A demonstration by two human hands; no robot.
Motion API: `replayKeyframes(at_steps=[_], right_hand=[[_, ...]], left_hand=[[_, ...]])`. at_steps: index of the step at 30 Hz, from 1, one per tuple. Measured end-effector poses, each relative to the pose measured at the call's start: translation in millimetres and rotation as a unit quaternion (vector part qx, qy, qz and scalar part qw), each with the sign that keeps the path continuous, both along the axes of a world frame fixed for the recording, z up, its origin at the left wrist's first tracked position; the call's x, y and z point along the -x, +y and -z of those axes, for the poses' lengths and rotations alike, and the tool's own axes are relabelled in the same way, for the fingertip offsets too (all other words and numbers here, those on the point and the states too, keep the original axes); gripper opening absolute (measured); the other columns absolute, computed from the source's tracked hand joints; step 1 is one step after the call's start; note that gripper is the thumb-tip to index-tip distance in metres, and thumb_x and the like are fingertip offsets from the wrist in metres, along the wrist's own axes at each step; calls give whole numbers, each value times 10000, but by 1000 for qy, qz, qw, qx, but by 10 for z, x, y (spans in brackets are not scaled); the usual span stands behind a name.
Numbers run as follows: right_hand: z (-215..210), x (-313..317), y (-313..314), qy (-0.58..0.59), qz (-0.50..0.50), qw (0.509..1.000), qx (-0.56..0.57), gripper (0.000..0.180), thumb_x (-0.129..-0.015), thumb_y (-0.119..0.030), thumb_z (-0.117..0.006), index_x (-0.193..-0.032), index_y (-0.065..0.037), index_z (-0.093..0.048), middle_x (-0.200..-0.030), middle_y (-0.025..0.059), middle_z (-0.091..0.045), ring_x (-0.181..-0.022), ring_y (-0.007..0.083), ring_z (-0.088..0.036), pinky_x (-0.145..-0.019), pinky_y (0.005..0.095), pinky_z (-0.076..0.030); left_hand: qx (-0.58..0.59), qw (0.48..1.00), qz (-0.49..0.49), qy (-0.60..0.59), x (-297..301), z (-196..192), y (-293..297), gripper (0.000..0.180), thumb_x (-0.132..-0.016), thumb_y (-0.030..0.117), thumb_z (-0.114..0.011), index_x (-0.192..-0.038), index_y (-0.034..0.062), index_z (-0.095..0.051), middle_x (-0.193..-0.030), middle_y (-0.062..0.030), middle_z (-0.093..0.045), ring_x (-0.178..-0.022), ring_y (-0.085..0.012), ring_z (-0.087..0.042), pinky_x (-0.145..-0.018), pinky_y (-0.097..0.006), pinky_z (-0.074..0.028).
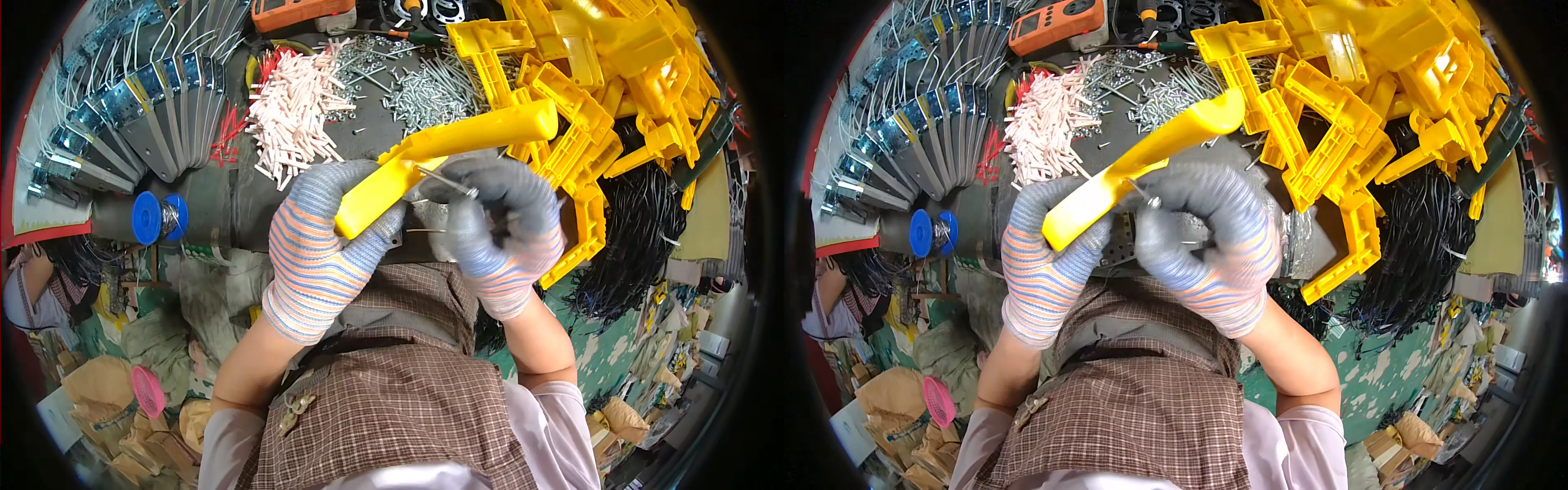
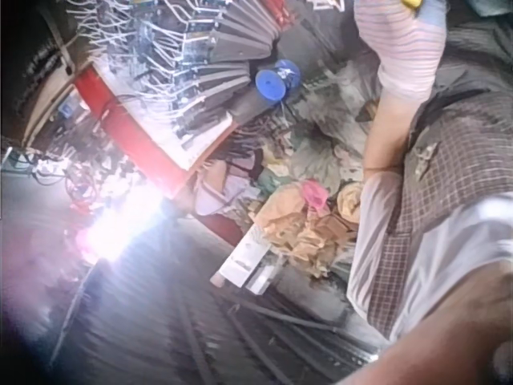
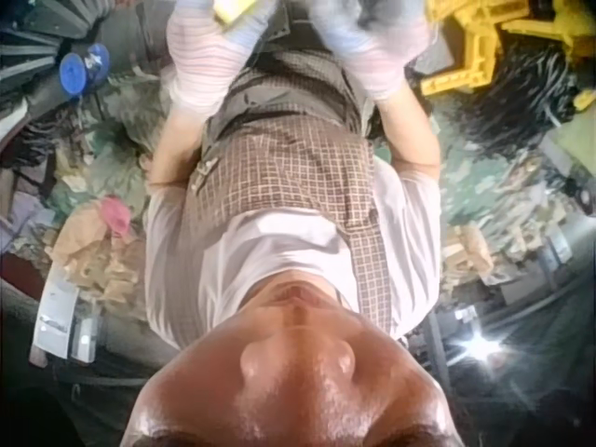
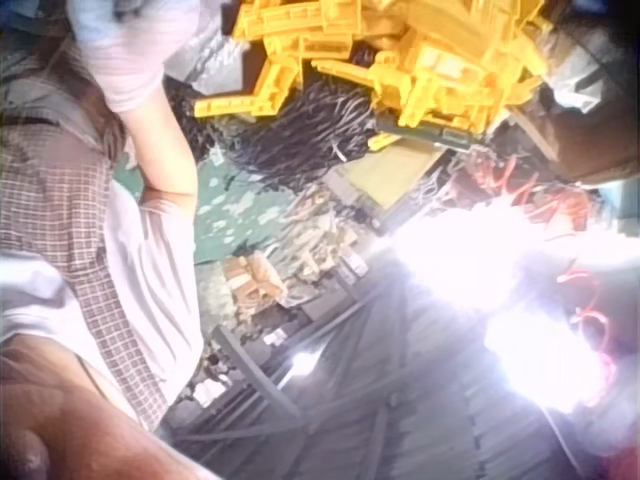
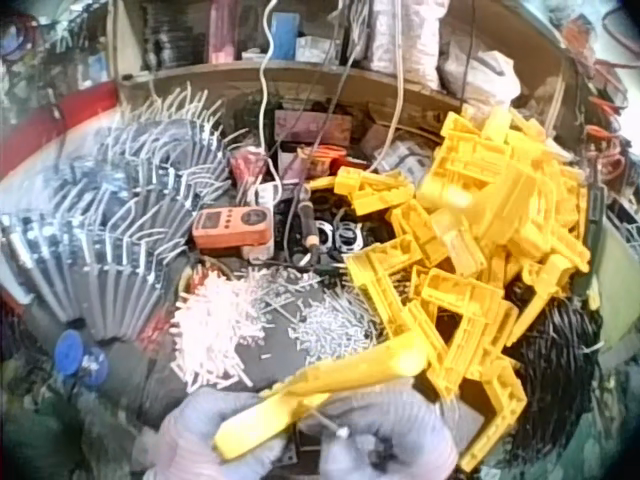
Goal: The person assembles the internal components of a yellow plastic housing by installing a wiring harness and a heating element, securing them with screws using an electric screwdriver, and connecting the wiring with a soldering iron and pliers.
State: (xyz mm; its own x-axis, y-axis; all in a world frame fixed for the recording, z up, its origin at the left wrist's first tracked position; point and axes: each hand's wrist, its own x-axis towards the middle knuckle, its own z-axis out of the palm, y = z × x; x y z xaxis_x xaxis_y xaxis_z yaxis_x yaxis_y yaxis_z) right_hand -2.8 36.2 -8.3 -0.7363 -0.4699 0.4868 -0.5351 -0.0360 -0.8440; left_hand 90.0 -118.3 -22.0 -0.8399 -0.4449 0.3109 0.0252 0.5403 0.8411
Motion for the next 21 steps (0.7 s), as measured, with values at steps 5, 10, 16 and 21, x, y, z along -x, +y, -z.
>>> replayKeyframes(at_steps=[5, 10, 16, 21], right_hand=[[-37, -76, -18, -126, 61, 990, 12, 116, -814, 8, -651, -906, -15, -585, -864, 76, -673, -702, 123, -631, -676, 264, -513], [-40, -23, -48, -144, 133, 981, 0, 134, -798, -37, -689, -871, -50, -577, -740, -23, -580, -655, 37, -518, -611, 208, -453], [26, 225, -80, -107, 115, 987, 18, 114, -795, -45, -683, -857, -50, -589, -714, -35, -548, -619, 26, -447, -574, 185, -402], [-183, 337, -78, -212, 34, 976, -31, 128, -782, -78, -681, -843, -40, -575, -700, -49, -512, -616, 29, -437, -562, 201, -395]], left_hand=[[-104, 995, -1, -10, -14, 93, 87, 370, -722, 168, -804, -1019, 45, -620, -870, -141, -646, -763, -311, -641, -678, -372, -512], [-1, 999, 23, 25, 71, 53, 57, 370, -728, 182, -803, -1027, 53, -627, -867, -132, -647, -740, -310, -634, -664, -378, -508], [-9, 999, 14, 40, 244, 101, 54, 359, -743, 190, -799, -1025, 48, -626, -868, -138, -642, -748, -313, -636, -674, -373, -507], [-42, 999, -18, 28, 225, 130, 1, 384, -734, 216, -806, -1030, 54, -624, -921, -148, -648, -805, -325, -642, -709, -377, -513]])
